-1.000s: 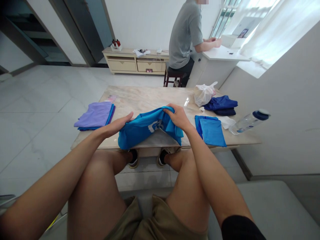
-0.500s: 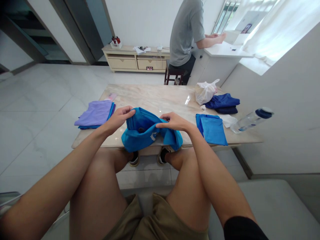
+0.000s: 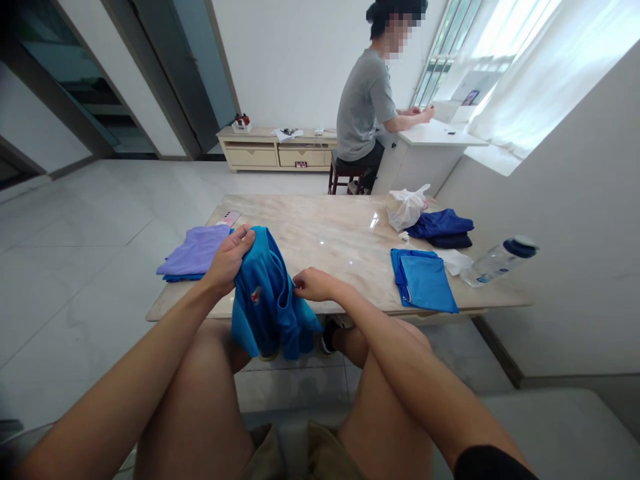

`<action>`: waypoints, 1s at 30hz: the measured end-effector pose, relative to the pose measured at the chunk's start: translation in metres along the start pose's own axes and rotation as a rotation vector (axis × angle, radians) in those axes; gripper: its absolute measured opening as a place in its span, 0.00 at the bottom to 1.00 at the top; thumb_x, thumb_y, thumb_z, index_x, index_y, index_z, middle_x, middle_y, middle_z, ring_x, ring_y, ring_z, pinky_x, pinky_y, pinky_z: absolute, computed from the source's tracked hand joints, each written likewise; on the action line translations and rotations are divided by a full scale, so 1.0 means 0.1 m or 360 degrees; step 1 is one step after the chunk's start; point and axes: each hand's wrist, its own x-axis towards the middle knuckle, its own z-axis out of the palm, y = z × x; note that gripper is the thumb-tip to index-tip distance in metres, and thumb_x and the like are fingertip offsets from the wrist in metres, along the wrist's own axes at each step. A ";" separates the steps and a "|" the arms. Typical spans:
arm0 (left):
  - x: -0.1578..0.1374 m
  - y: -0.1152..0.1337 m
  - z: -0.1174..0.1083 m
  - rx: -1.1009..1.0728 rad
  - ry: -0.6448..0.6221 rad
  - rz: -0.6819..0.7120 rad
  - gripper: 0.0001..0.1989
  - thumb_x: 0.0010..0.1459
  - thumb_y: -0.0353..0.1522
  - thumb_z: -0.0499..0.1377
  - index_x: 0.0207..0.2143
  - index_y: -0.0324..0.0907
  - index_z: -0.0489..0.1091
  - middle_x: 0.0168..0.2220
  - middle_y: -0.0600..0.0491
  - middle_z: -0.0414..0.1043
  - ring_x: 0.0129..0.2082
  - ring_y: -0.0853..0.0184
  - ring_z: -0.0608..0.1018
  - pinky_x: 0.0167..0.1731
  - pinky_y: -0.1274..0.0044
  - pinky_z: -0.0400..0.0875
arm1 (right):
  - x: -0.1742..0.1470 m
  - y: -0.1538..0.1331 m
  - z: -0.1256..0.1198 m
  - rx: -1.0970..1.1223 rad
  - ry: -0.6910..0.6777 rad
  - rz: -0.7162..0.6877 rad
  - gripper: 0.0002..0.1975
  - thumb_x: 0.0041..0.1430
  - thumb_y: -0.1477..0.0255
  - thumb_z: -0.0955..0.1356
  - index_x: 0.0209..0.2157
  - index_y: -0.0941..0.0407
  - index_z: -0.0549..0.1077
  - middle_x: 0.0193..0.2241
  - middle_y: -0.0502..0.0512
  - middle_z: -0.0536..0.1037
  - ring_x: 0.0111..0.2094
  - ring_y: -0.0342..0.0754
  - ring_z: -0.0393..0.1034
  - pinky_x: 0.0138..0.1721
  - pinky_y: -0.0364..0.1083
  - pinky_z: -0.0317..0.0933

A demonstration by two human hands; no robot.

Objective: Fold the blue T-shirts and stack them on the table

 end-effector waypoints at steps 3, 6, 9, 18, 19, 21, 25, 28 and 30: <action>-0.04 0.00 -0.04 -0.0048 0.0005 0.0018 0.27 0.56 0.53 0.77 0.39 0.45 0.71 0.25 0.60 0.70 0.21 0.72 0.71 0.22 0.80 0.71 | 0.05 0.02 -0.03 0.0016 0.0185 0.0021 0.09 0.69 0.74 0.70 0.37 0.56 0.85 0.36 0.55 0.87 0.36 0.49 0.77 0.41 0.45 0.64; -0.03 -0.01 -0.08 -0.0078 0.0100 0.0099 0.25 0.58 0.51 0.77 0.37 0.45 0.71 0.26 0.60 0.70 0.23 0.72 0.71 0.25 0.80 0.71 | 0.08 0.13 -0.20 0.0018 0.0455 0.0253 0.10 0.70 0.74 0.70 0.35 0.55 0.84 0.35 0.57 0.86 0.38 0.52 0.77 0.44 0.47 0.65; 0.01 -0.05 -0.13 0.0031 0.0224 0.0129 0.20 0.65 0.47 0.72 0.34 0.45 0.70 0.27 0.59 0.68 0.26 0.71 0.70 0.28 0.80 0.70 | 0.08 0.24 -0.39 0.0131 0.0873 0.0534 0.09 0.70 0.73 0.69 0.35 0.55 0.81 0.36 0.60 0.86 0.42 0.56 0.78 0.49 0.50 0.68; 0.14 -0.12 0.15 0.0511 0.0627 0.0106 0.14 0.75 0.33 0.62 0.32 0.44 0.68 0.28 0.59 0.65 0.30 0.68 0.67 0.34 0.78 0.64 | 0.17 -0.02 0.00 0.0744 0.0423 0.0098 0.43 0.65 0.53 0.77 0.75 0.51 0.63 0.62 0.63 0.82 0.60 0.58 0.78 0.59 0.55 0.75; 0.13 -0.11 0.22 0.0426 0.0533 0.0098 0.14 0.75 0.34 0.62 0.32 0.44 0.69 0.28 0.59 0.65 0.30 0.69 0.67 0.34 0.78 0.65 | 0.18 -0.05 0.08 0.0620 0.0391 0.0122 0.46 0.62 0.55 0.80 0.75 0.52 0.64 0.62 0.64 0.82 0.60 0.60 0.78 0.60 0.56 0.75; 0.10 -0.10 0.36 0.0233 0.0333 0.0096 0.14 0.75 0.38 0.63 0.34 0.44 0.69 0.28 0.59 0.65 0.28 0.70 0.66 0.32 0.79 0.65 | 0.20 -0.09 0.17 0.0356 0.0306 0.0184 0.41 0.58 0.61 0.82 0.70 0.53 0.71 0.57 0.62 0.85 0.56 0.61 0.81 0.58 0.56 0.75; 0.03 -0.06 0.47 -0.0053 0.0111 0.0100 0.17 0.71 0.45 0.68 0.36 0.45 0.69 0.27 0.61 0.63 0.24 0.72 0.64 0.26 0.80 0.63 | 0.17 -0.03 0.13 0.0086 0.0030 0.0233 0.18 0.58 0.68 0.80 0.51 0.53 0.85 0.47 0.54 0.89 0.48 0.58 0.83 0.51 0.49 0.74; 0.02 -0.03 0.42 -0.0109 0.0112 0.0071 0.20 0.68 0.49 0.70 0.37 0.46 0.69 0.26 0.61 0.63 0.23 0.72 0.64 0.24 0.80 0.64 | 0.09 0.08 -0.05 -0.0038 -0.0085 0.0344 0.11 0.56 0.65 0.81 0.40 0.53 0.87 0.38 0.52 0.88 0.41 0.56 0.82 0.43 0.46 0.71; 0.03 -0.02 0.34 -0.0109 0.0160 0.0067 0.20 0.67 0.50 0.70 0.37 0.46 0.70 0.27 0.60 0.65 0.23 0.72 0.67 0.25 0.80 0.67 | 0.01 0.14 -0.17 -0.0059 -0.0108 0.0418 0.10 0.57 0.62 0.80 0.31 0.54 0.85 0.30 0.51 0.85 0.35 0.54 0.78 0.38 0.46 0.68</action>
